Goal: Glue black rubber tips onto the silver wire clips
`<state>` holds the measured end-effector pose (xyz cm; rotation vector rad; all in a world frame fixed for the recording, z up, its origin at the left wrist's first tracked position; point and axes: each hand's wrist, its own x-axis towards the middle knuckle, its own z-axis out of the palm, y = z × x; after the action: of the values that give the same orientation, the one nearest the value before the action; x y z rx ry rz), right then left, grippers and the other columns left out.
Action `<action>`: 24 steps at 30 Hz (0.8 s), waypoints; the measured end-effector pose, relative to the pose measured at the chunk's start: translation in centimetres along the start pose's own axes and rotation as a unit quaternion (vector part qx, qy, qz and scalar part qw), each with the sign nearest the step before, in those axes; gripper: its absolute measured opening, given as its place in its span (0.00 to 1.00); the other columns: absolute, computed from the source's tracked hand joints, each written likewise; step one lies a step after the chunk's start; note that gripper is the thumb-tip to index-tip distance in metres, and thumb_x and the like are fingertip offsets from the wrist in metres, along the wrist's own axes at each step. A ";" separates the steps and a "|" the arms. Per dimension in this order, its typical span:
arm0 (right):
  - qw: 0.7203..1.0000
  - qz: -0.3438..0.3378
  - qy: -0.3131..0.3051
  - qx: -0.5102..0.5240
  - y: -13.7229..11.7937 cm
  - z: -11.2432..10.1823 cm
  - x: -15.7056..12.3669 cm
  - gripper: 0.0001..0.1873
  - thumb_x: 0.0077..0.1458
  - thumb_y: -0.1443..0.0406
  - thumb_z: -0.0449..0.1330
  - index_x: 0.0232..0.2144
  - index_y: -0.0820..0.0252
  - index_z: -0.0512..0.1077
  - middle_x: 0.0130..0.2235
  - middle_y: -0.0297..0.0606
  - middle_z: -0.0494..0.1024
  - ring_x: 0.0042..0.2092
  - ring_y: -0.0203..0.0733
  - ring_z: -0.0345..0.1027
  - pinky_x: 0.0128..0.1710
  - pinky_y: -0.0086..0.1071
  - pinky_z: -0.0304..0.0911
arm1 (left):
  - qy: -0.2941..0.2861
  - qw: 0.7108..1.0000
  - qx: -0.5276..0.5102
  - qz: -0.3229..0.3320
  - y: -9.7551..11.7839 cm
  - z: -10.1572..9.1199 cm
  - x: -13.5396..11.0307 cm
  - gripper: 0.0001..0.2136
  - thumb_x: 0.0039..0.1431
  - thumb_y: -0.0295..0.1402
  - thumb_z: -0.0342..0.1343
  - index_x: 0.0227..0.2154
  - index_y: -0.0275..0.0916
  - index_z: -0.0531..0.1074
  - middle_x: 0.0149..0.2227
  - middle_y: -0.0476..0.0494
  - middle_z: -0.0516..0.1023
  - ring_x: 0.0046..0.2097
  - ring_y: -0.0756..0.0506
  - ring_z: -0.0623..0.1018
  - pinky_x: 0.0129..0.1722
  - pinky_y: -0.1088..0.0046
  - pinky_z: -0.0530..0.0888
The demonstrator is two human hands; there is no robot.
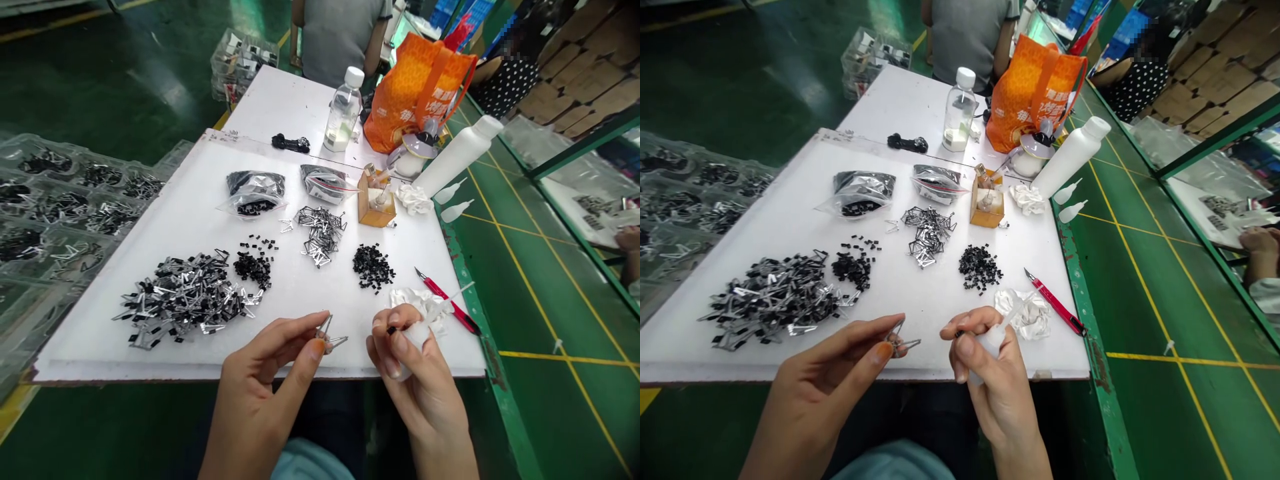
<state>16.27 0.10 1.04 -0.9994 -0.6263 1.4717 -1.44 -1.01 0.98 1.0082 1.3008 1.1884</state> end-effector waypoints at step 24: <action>0.972 -0.137 0.032 -0.190 3.4 0.1 -1.9 0.06 0.58 0.59 0.71 0.32 0.53 0.79 0.44 0.38 0.75 0.36 0.38 0.68 0.36 0.33 0.64 | 0.030 0.979 0.142 0.145 1.4 0.9 -0.7 0.11 0.57 0.25 0.67 0.36 0.54 0.83 0.35 0.61 0.88 0.35 0.51 0.87 0.37 0.83 0.81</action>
<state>14.33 -2.26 -1.40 -1.1945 -0.9830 1.0925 -0.57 -1.37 2.49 1.4171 1.4327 1.2799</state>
